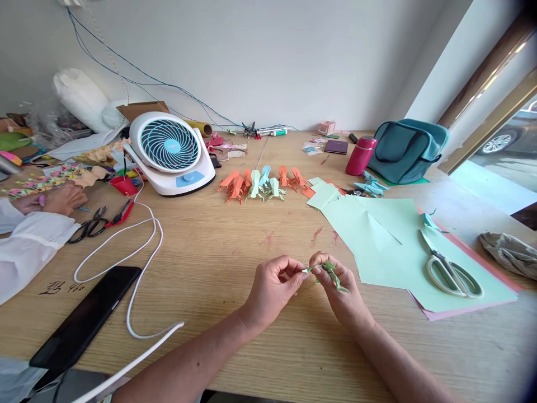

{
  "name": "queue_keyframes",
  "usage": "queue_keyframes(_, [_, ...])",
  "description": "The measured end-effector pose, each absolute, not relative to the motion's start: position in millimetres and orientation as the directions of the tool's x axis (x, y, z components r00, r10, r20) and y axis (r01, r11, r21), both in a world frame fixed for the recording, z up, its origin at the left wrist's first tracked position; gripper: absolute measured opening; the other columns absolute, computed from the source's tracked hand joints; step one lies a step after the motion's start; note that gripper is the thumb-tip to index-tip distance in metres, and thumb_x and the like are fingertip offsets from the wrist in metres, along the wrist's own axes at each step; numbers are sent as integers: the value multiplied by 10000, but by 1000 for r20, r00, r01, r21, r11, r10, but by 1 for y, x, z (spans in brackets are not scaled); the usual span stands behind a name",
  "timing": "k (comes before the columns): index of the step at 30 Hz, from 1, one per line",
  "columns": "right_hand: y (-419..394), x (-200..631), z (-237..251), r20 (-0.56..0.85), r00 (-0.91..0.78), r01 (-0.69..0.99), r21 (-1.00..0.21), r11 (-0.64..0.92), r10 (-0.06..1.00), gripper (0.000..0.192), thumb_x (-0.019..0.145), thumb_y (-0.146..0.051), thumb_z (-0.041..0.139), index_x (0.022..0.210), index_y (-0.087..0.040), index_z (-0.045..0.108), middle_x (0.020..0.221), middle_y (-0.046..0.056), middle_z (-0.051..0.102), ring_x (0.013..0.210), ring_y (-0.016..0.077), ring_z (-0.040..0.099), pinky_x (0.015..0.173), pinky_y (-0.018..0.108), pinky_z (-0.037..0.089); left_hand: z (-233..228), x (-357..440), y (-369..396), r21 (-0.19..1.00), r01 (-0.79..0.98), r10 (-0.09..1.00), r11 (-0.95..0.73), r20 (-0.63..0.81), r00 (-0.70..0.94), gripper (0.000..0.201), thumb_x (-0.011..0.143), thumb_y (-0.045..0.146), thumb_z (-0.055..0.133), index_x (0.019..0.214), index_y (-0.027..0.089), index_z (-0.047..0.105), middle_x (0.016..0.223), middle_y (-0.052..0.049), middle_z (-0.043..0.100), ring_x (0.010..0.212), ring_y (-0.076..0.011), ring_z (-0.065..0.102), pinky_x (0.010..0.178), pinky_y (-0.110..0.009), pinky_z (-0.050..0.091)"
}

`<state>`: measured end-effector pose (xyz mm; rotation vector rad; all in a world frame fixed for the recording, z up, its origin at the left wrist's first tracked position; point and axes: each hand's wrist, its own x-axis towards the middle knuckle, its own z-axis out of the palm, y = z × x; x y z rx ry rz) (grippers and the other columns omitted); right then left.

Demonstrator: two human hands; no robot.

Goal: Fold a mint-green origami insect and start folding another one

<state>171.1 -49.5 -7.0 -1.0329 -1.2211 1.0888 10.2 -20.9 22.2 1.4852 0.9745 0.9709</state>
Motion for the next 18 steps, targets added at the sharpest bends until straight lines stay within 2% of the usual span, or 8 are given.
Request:
queue_keyframes(5, [-51,170,-4,180,23,-77,-980,181,983,188,934,-370,599,823,-223,559,765,-24,442,709,137,382,657,266,322,20,10,-21,982,107,942,-156,116,315,130,809,263,698,792,135,700,638,8,634,500,-73,547,478,-166,481])
queue_keyframes(12, [-52,170,-6,224,43,-42,-973,226,974,144,944,-351,584,863,-232,572,804,-14,467,749,148,416,689,275,344,20,11,-26,909,169,903,-380,325,281,49,831,179,682,827,153,723,718,-13,702,576,-84,610,556,-164,489])
queue_keyframes(18, [-51,169,-7,242,26,-7,-970,242,970,150,950,-344,575,856,-228,565,797,-14,465,735,147,413,680,274,341,20,11,-27,877,202,887,-436,382,258,35,819,161,707,785,154,709,722,-8,709,599,-81,614,578,-157,483])
